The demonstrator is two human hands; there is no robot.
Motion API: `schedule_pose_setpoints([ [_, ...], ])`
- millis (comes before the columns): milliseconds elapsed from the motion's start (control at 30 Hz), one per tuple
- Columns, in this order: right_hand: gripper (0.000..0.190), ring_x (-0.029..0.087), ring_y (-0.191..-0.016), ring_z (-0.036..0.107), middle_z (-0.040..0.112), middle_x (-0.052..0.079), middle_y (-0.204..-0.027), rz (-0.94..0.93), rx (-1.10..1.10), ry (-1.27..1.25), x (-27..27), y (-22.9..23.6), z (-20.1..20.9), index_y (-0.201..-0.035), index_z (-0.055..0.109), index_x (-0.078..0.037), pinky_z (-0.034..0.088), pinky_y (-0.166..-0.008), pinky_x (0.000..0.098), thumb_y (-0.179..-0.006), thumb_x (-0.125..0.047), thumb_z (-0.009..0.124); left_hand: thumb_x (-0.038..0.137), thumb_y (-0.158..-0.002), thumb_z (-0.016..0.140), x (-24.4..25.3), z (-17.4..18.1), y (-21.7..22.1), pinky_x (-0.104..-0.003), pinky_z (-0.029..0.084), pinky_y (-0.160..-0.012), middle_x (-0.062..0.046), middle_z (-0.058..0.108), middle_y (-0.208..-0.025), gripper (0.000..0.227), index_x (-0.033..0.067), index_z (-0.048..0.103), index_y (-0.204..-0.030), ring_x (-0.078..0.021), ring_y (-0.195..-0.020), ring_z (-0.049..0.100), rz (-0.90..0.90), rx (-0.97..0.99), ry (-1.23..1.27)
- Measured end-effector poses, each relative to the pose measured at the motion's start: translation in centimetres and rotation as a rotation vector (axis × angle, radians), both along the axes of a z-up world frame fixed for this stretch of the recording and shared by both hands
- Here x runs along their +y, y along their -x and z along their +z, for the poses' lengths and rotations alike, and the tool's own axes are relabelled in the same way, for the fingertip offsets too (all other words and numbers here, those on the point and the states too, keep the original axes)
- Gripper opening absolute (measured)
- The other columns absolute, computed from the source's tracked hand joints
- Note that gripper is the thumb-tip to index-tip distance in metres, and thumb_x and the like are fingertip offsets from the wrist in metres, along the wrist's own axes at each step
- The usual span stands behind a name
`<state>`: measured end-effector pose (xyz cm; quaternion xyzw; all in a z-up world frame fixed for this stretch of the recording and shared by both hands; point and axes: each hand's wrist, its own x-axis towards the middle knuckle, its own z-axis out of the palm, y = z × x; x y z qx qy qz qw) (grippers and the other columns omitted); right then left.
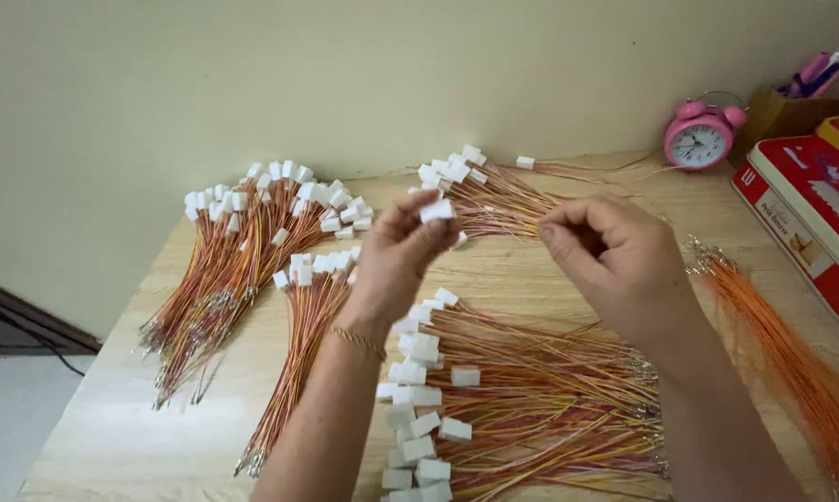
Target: Assembling wire harnesses by inserting individual wires into plastic connector housings.
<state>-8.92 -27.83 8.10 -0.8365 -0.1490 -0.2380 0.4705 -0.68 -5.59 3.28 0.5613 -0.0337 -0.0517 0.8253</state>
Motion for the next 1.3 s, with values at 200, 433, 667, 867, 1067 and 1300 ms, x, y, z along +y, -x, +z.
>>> schedule_pose_setpoints([
  [200, 0.008, 0.008, -0.054, 0.039, 0.06, 0.003, -0.077, 0.046, -0.106, 0.082, 0.8, -0.1, -1.0, -0.098, 0.076, -0.002, 0.03, -0.044, 0.0212, -0.091, -0.005, 0.073, -0.002, -0.096, 0.061, -0.8, -3.6, 2.2, -0.035, 0.062, -0.096, -0.018, 0.07, -0.108, 0.033, 0.0014, 0.062, -0.129, -0.0289, -0.106, 0.071, -0.179, -0.077, 0.401],
  [433, 0.008, 0.009, -0.056, 0.047, 0.064, 0.004, -0.084, -0.024, -0.165, 0.217, 0.9, 0.1, -1.2, -0.094, 0.073, -0.003, 0.035, -0.045, 0.0235, -0.087, -0.002, 0.075, 0.004, -0.103, 0.057, -1.5, -3.3, 3.1, -0.037, 0.062, -0.094, -0.017, 0.071, -0.106, 0.027, -0.001, 0.06, -0.129, -0.0277, -0.103, 0.072, -0.247, -0.022, 0.436],
  [667, 0.011, 0.01, -0.059, 0.049, 0.062, 0.003, -0.082, -0.042, -0.175, 0.321, 0.9, -0.1, -1.7, -0.092, 0.072, -0.005, 0.038, -0.047, 0.0249, -0.083, -0.002, 0.078, 0.006, -0.101, 0.059, -1.2, -3.0, 3.3, -0.037, 0.062, -0.095, -0.016, 0.071, -0.101, 0.03, -0.0016, 0.059, -0.131, -0.0271, -0.103, 0.072, -0.254, -0.023, 0.462],
  [867, 0.01, 0.011, -0.057, 0.046, 0.063, 0.002, -0.085, -0.087, -0.309, 0.374, 1.2, -0.2, -1.8, -0.091, 0.073, -0.006, 0.035, -0.047, 0.0261, -0.083, -0.003, 0.078, 0.007, -0.103, 0.058, -1.3, -3.1, 3.5, -0.036, 0.062, -0.093, -0.018, 0.072, -0.1, 0.031, -0.003, 0.057, -0.132, -0.0266, -0.1, 0.073, -0.307, -0.01, 0.514],
  [1067, 0.01, 0.009, -0.056, 0.048, 0.063, 0.001, -0.082, -0.073, -0.371, 0.446, 0.9, -0.8, -2.3, -0.091, 0.075, -0.006, 0.035, -0.043, 0.0234, -0.083, -0.005, 0.08, 0.007, -0.102, 0.06, -1.7, -3.4, 3.8, -0.038, 0.062, -0.094, -0.012, 0.072, -0.096, 0.028, -0.0011, 0.06, -0.129, -0.0289, -0.102, 0.073, -0.317, -0.012, 0.481],
  [1300, 0.012, 0.01, -0.055, 0.045, 0.06, -0.002, -0.08, -0.046, -0.371, 0.445, 1.3, -0.8, -2.4, -0.088, 0.073, -0.01, 0.035, -0.046, 0.0268, -0.077, -0.005, 0.077, 0.006, -0.1, 0.062, -1.8, -3.5, 3.8, -0.034, 0.065, -0.086, -0.015, 0.072, -0.1, 0.027, 0.0008, 0.061, -0.127, -0.0311, -0.101, 0.074, -0.292, 0.044, 0.449],
])
